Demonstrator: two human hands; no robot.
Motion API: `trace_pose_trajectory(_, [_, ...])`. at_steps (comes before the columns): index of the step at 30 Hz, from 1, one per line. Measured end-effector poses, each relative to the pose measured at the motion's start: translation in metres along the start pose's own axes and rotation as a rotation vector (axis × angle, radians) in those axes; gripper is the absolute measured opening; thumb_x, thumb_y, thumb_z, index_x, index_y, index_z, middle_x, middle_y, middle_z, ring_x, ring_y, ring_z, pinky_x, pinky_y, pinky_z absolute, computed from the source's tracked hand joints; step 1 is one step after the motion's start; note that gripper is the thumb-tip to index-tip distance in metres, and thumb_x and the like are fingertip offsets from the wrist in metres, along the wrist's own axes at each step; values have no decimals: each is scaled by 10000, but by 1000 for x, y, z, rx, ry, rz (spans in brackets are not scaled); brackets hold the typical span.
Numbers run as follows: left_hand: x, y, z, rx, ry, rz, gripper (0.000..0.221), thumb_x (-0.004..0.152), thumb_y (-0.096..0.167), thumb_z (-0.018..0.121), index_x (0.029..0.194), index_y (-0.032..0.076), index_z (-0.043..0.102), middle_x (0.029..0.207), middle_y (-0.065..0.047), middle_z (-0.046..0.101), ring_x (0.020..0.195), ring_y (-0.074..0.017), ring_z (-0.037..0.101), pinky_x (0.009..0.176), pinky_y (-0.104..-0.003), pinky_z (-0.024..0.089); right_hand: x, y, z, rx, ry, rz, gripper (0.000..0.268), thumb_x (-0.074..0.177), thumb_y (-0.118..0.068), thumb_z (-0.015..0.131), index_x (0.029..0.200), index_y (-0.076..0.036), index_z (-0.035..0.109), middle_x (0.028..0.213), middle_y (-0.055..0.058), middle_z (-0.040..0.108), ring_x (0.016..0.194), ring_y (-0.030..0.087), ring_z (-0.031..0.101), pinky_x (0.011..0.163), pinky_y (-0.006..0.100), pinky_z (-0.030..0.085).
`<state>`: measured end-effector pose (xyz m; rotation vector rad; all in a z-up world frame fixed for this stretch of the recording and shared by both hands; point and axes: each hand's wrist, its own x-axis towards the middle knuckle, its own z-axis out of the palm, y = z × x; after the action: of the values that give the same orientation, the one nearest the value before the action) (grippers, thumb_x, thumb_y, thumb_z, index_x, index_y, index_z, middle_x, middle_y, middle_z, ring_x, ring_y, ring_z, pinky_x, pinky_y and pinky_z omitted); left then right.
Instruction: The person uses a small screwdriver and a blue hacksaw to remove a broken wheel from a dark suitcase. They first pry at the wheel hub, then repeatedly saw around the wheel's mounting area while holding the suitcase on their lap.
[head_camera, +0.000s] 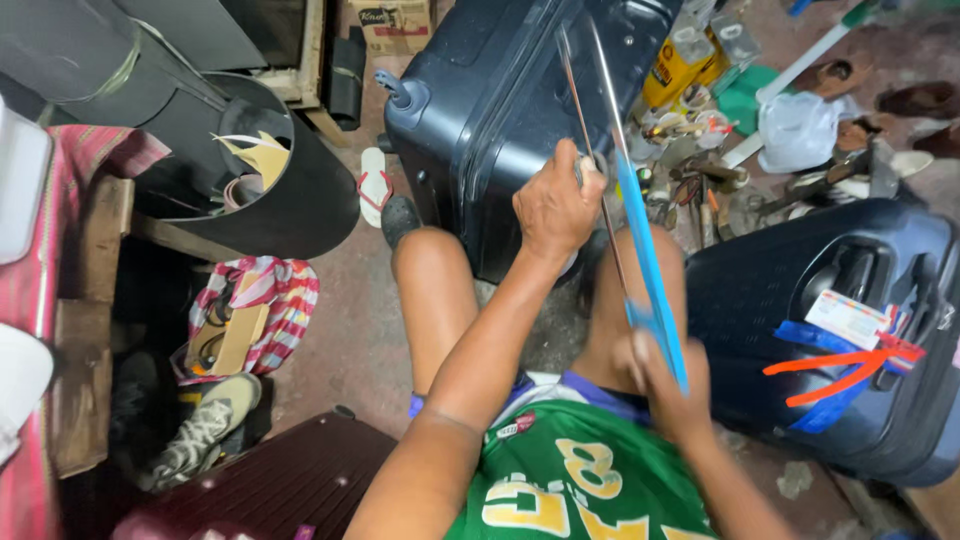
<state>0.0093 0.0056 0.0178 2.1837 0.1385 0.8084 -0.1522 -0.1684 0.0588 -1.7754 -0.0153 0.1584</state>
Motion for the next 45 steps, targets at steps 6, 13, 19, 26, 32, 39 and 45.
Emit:
trace_pose_trajectory(6, [17, -4, -20, 75, -10, -34, 253, 961, 353, 555, 996, 104, 530, 722, -192, 664, 662, -455, 648, 599, -582, 465, 115, -28, 33, 26, -96, -186, 350, 1003, -328, 601, 882, -23, 722, 625, -16, 555, 536, 72, 490, 499, 256, 364])
trace_pose_trajectory(13, [5, -17, -43, -14, -19, 63, 380, 1064, 466, 439, 986, 105, 526, 744, -183, 641, 700, -432, 647, 626, -517, 483, 70, -14, -1, 189, 61, -536, 325, 1016, -268, 601, 881, -4, 734, 646, -7, 577, 556, 66, 517, 537, 224, 368])
trace_pose_trajectory(19, [4, -21, -64, -137, -79, 61, 471, 1106, 495, 349, 997, 90, 565, 685, -142, 588, 654, -374, 649, 619, -457, 471, 84, -12, 5, -240, 150, -622, 279, 914, -125, 836, 1131, 25, 746, 715, 10, 567, 632, 75, 516, 632, 247, 424])
trace_pose_trajectory(26, [-13, -24, -72, -220, -100, -46, 425, 1137, 426, 343, 1022, 86, 572, 746, -141, 594, 694, -342, 671, 657, -433, 492, 117, 25, 63, -129, 126, -451, 676, 733, -148, 985, 1304, 28, 670, 1052, 39, 744, 629, 31, 447, 573, 210, 387])
trace_pose_trajectory(32, [1, -21, -83, -127, 23, 124, 328, 1100, 363, 483, 1058, 57, 594, 933, -196, 629, 849, -343, 662, 738, -373, 523, 126, 19, 71, -163, 77, -505, 607, 760, -128, 994, 1270, 5, 692, 975, 39, 679, 658, 51, 476, 601, 216, 399])
trace_pose_trajectory(39, [28, -33, -71, -848, -388, -34, 437, 1137, 364, 450, 1256, -27, 604, 1024, -129, 731, 932, -202, 716, 904, -305, 572, 133, 20, 69, -185, 79, -573, 341, 872, 46, 851, 1170, 33, 686, 975, 87, 659, 654, 73, 510, 610, 248, 417])
trace_pose_trajectory(45, [14, -23, -53, -823, -267, 16, 473, 1149, 406, 427, 1249, -19, 607, 954, -118, 710, 893, -155, 712, 855, -276, 579, 142, 34, 70, -102, 147, -463, 259, 911, 79, 827, 1118, 31, 680, 721, -8, 517, 632, 55, 462, 605, 245, 393])
